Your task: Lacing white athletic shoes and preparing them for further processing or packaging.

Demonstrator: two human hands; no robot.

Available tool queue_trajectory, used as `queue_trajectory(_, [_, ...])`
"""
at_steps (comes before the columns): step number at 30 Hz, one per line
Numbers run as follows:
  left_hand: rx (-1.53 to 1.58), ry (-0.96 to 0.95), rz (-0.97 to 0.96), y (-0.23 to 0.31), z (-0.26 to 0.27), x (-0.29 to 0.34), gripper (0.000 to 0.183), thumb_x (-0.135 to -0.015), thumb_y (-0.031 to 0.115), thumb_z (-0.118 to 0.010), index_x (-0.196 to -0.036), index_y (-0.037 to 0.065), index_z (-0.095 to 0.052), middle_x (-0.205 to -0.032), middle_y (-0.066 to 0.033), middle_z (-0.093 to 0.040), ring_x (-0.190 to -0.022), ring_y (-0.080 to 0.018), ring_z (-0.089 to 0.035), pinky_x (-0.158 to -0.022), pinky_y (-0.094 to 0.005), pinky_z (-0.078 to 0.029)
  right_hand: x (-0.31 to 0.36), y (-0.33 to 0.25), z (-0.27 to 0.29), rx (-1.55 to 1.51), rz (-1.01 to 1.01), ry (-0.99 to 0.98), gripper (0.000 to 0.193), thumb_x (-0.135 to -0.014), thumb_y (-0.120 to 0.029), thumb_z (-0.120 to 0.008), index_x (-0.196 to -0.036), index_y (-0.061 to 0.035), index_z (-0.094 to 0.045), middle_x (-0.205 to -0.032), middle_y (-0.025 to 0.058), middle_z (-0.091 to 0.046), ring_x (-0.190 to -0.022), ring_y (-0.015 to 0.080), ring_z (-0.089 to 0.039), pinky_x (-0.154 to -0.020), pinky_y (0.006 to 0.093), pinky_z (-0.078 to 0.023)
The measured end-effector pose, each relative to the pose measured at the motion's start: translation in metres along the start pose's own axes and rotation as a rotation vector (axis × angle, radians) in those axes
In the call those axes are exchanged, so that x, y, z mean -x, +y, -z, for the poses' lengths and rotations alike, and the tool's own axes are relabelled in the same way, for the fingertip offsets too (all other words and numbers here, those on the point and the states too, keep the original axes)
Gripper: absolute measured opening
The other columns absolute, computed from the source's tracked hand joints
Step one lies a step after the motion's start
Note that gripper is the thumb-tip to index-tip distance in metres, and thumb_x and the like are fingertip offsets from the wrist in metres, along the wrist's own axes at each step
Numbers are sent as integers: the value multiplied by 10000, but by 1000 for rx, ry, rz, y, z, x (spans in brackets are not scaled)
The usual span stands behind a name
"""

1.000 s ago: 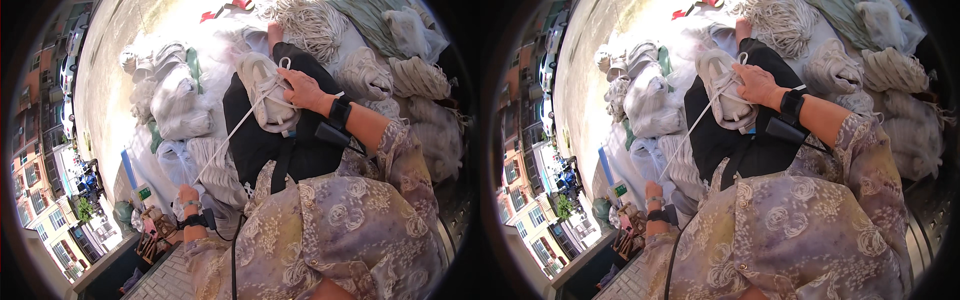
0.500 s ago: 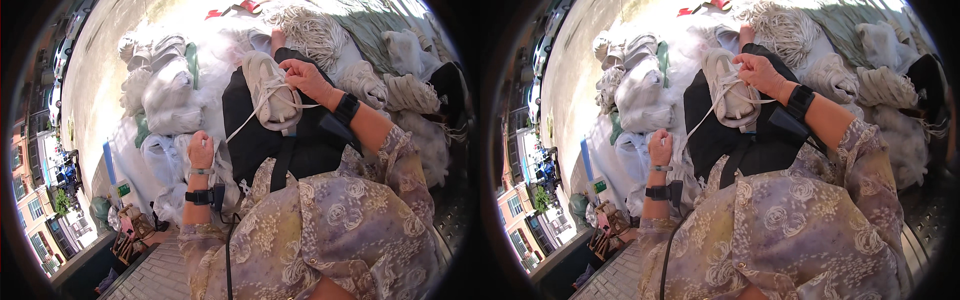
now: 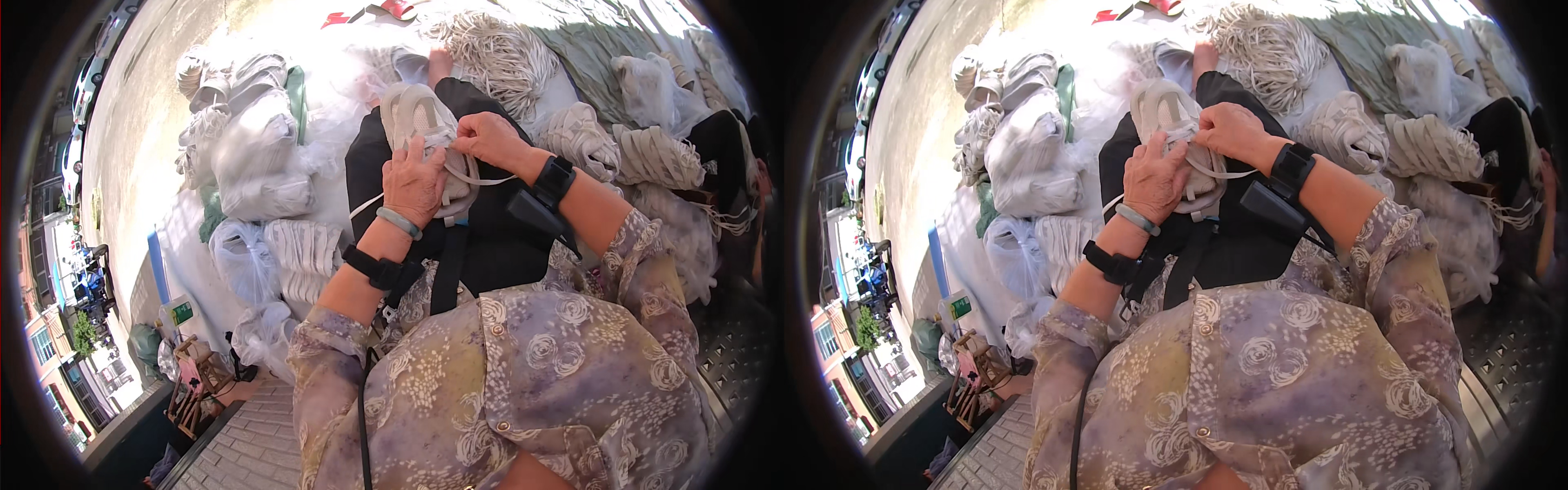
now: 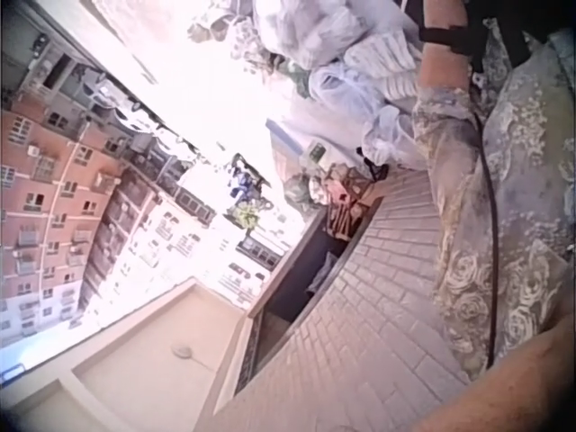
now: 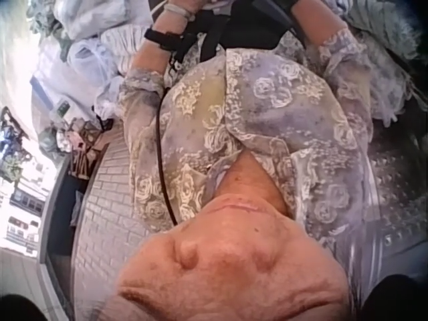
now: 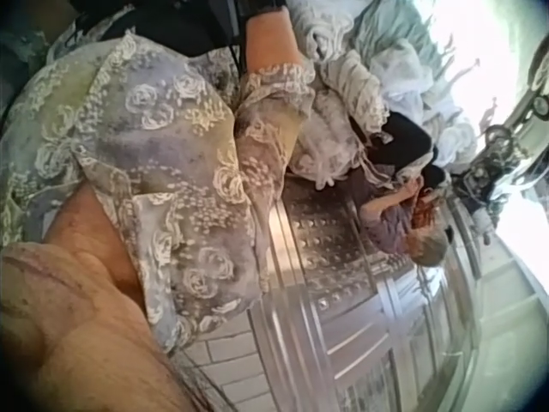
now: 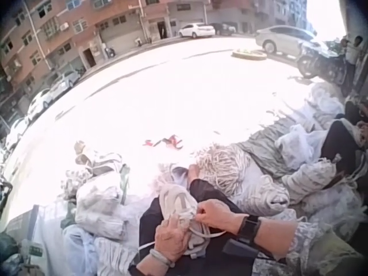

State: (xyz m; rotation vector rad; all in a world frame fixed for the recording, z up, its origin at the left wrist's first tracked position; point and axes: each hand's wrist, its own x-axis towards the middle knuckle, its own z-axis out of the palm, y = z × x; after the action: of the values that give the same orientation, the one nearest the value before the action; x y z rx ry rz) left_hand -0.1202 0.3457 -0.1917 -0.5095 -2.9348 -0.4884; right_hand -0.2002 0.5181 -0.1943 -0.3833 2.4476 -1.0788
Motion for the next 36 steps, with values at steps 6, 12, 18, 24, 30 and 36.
queue_trajectory(6, [-59,-38,42,7,-3,-8,415,-692,186,-644,-1099,149,-572,-1164,-124,-479,-860,-314,-529,-711,-398,-446,-5,-8,-3,61,-2,45,191,-681,-262,-630,-675,-70,-634,-676,115,-621,-685,282,-613,-622,378,-457])
queue_trajectory(12, [69,66,112,1,6,-1,337,-741,203,-615,-1060,104,-567,-1055,-129,-531,-875,-320,-550,-711,-399,-458,-9,-6,-13,24,-75,59,144,-682,-231,-610,-671,-90,-638,-733,95,-628,-775,275,-603,-675,389,-455])
queue_trajectory(18, [90,-65,291,-11,8,1,176,-764,205,-583,-861,61,-554,-849,-133,-596,-742,-334,-595,-625,-411,-479,-11,2,-26,156,133,317,116,-662,-187,-615,-654,-71,-608,-796,93,-567,-841,289,-541,-727,393,-431])
queue_trajectory(24, [29,-40,143,-10,27,5,71,-747,132,-566,-741,73,-526,-743,-96,-540,-677,-310,-576,-580,-424,-448,-13,3,-16,68,69,192,119,-652,-174,-645,-667,-59,-617,-772,96,-604,-807,280,-561,-730,367,-442])
queue_trajectory(30, [-159,62,-181,-27,76,42,98,-691,69,-585,-698,115,-499,-639,-43,-395,-587,-226,-487,-528,-363,-349,-18,14,-12,-228,-61,34,208,-678,-231,-689,-695,-30,-637,-647,85,-606,-624,149,-561,-605,294,-431])
queue_trajectory(36, [-155,-18,-152,-26,77,79,93,-715,88,-587,-706,105,-496,-641,-41,-407,-585,-222,-483,-529,-355,-342,-15,1,-14,-250,-149,-1,228,-672,-287,-693,-686,-64,-648,-631,57,-594,-641,126,-554,-630,295,-422])
